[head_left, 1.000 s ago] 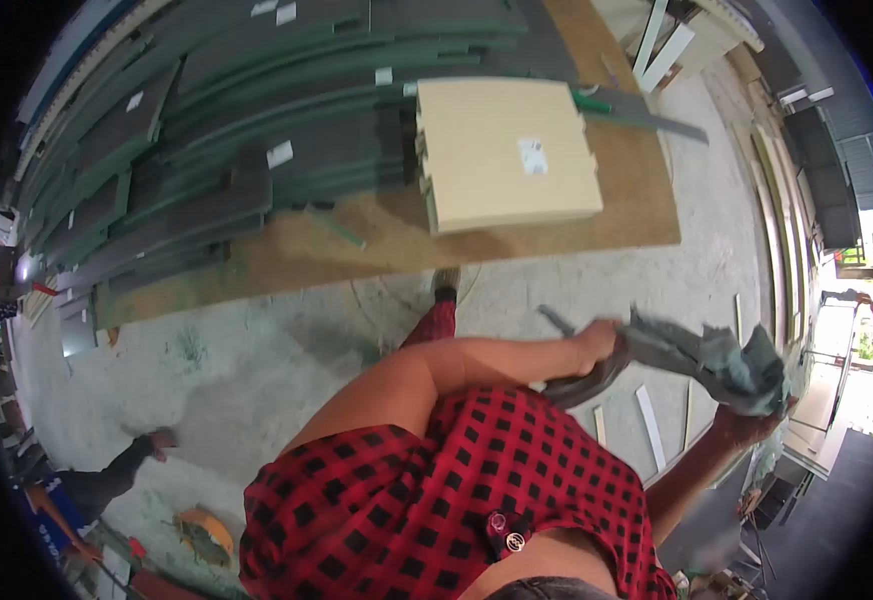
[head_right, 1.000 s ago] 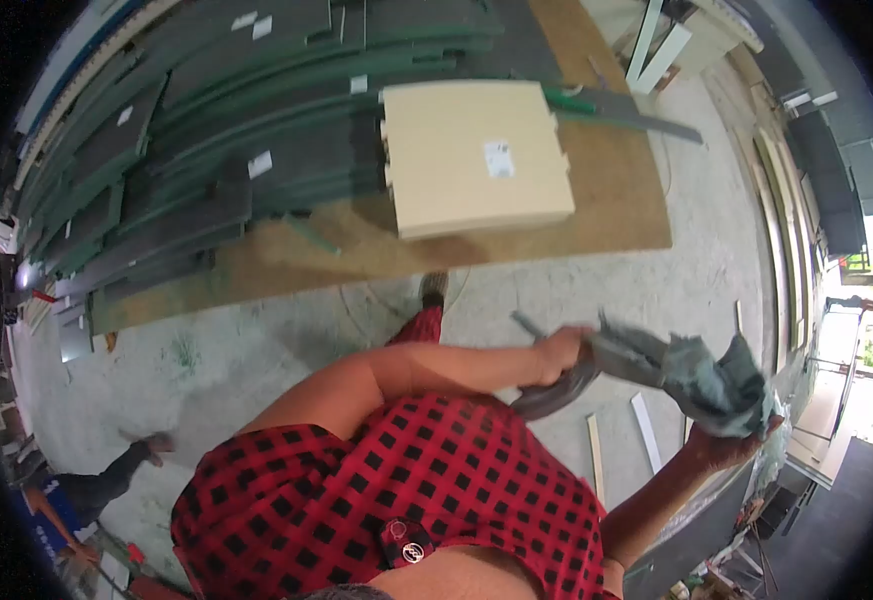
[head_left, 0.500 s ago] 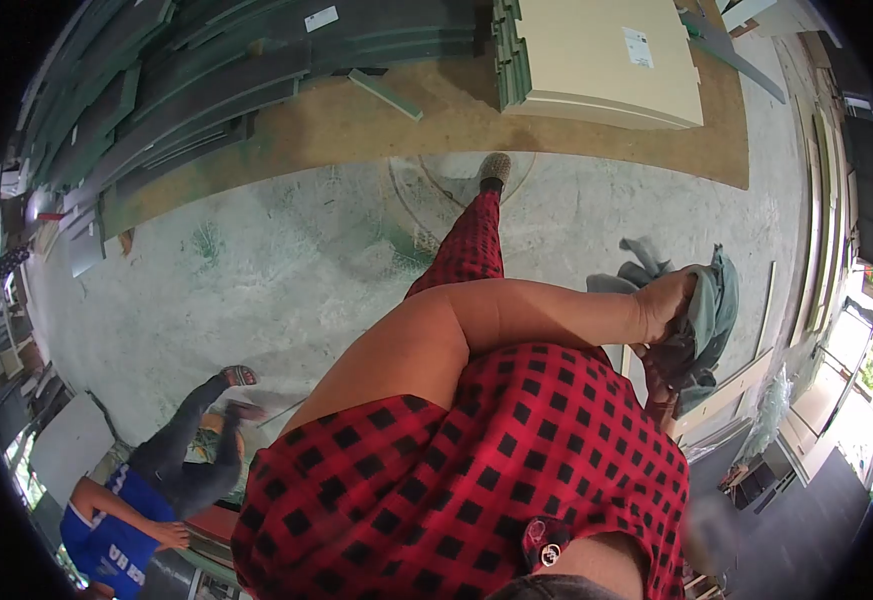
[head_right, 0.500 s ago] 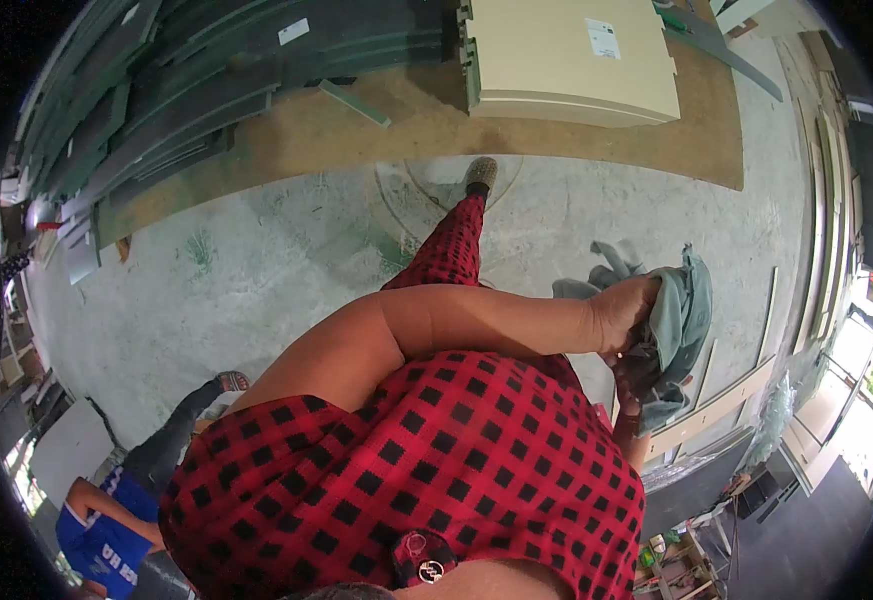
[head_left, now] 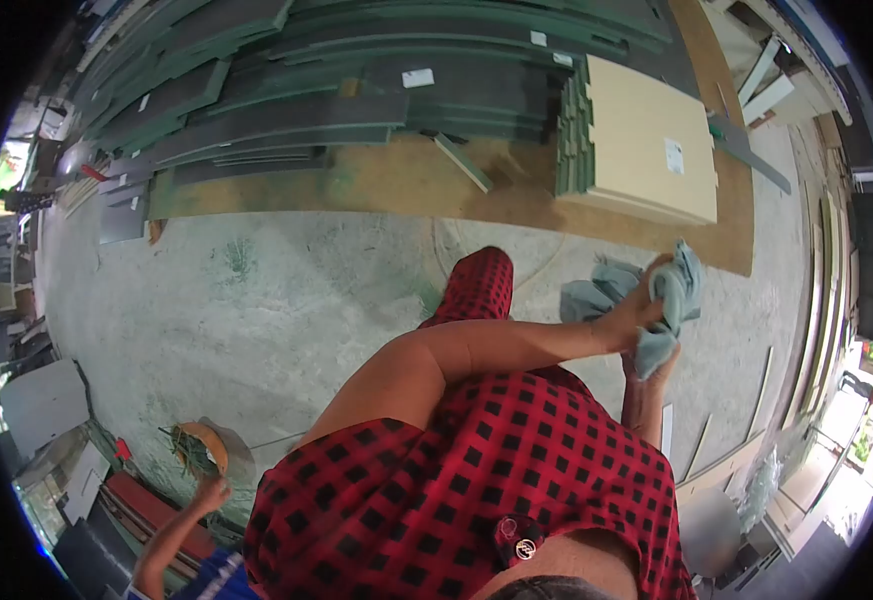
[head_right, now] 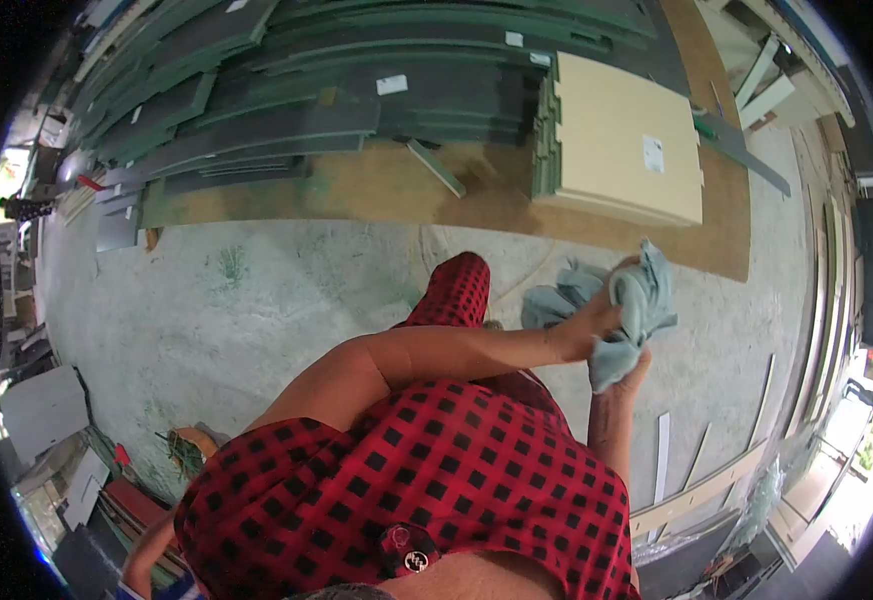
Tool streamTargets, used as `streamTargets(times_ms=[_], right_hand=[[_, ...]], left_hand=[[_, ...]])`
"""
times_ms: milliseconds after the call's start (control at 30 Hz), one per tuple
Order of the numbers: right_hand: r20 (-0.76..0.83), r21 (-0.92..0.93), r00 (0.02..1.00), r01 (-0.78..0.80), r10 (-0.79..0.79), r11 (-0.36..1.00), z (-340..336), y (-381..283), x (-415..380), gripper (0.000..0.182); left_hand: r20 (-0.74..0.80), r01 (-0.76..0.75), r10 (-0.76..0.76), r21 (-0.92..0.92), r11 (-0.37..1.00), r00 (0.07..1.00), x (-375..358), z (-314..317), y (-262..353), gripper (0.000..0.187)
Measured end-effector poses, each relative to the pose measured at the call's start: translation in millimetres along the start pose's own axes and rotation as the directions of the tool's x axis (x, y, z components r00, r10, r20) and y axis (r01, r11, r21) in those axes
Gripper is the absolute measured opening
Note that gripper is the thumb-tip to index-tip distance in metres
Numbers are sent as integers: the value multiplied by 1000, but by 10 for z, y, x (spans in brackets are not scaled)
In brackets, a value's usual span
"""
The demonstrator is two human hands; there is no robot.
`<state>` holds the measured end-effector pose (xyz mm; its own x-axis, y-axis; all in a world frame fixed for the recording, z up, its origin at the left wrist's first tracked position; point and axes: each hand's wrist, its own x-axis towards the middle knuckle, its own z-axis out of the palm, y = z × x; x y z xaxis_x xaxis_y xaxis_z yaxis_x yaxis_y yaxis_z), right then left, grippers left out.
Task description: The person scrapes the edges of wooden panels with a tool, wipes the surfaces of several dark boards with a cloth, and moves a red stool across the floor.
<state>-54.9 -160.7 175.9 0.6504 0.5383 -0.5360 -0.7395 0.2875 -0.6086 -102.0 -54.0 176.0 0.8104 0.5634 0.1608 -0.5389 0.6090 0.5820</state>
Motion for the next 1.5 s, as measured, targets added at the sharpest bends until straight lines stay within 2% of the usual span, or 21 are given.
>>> streamTargets(times_ms=[33,67,100,133,167,200,233,267,300,400,500,533,567,700,767,800,867,1033,1233,1367,1500], right_hand=[[-39,34,995,89,-88,995,140,55,-14,26],[342,-99,903,311,-261,945,-227,83,209,34],[332,45,895,300,-297,953,101,-4,137,42],[243,-134,898,405,-366,904,-17,-30,230,48],[433,4,858,304,-275,953,-266,-128,339,49],[453,7,853,289,-261,957,47,20,430,49],[373,-3,882,311,-288,950,122,-25,424,49],[286,-18,905,334,-315,942,26,-193,359,49],[196,-38,918,357,-344,933,-14,-372,378,50],[-70,-111,900,422,-431,900,172,-422,162,50],[-323,-232,799,453,-507,861,1416,6,271,50],[-402,-272,742,463,-537,844,1824,162,264,51],[-286,-273,799,462,-529,844,1909,285,409,51],[-121,-220,905,377,-409,900,2346,655,873,50],[-3,-160,926,372,-377,914,2433,796,1023,47],[-15,-185,934,348,-357,919,2602,866,1023,45],[-37,-198,942,320,-333,927,2755,980,1066,41],[1,-202,949,309,-315,929,3037,1166,1042,33],[-50,-165,961,261,-272,951,3261,1276,1095,27],[-63,-318,969,209,-241,925,2981,1394,1324,24],[-114,-278,968,185,-223,943,3184,1483,1281,18]], left_hand=[[75,-1,-8,119,993,997,23,12,106,85],[146,-14,-22,238,971,989,61,11,223,87],[242,48,-138,345,938,961,77,34,448,97],[354,-136,-105,592,794,929,25,-179,-11,104],[471,-130,-222,606,785,854,-9,-198,57,107],[512,148,-400,464,873,760,-30,-103,655,104],[642,223,-474,435,872,603,29,-208,822,97],[588,418,-636,479,772,500,-25,-374,858,89],[550,456,-718,555,696,427,11,-539,1142,84],[420,230,-693,734,639,587,260,-1443,1788,79],[242,81,-478,825,559,844,433,-2413,2721,76],[122,172,-470,828,534,874,441,-2661,3070,76],[5,261,-460,819,511,888,427,-2881,3379,76],[-168,377,-411,778,503,896,189,-3636,4158,67],[-340,514,-426,755,408,838,34,-3849,4430,63],[-421,587,-410,612,530,809,-85,-3939,4486,59],[-565,689,-428,402,603,705,-208,-4104,4604,54],[-744,743,-331,317,590,581,-192,-4291,4785,46],[-610,489,-73,551,676,789,534,-4174,5167,47],[-600,458,-26,581,673,799,958,-4098,5231,49],[-608,435,31,603,669,794,1389,-4009,5294,60]])
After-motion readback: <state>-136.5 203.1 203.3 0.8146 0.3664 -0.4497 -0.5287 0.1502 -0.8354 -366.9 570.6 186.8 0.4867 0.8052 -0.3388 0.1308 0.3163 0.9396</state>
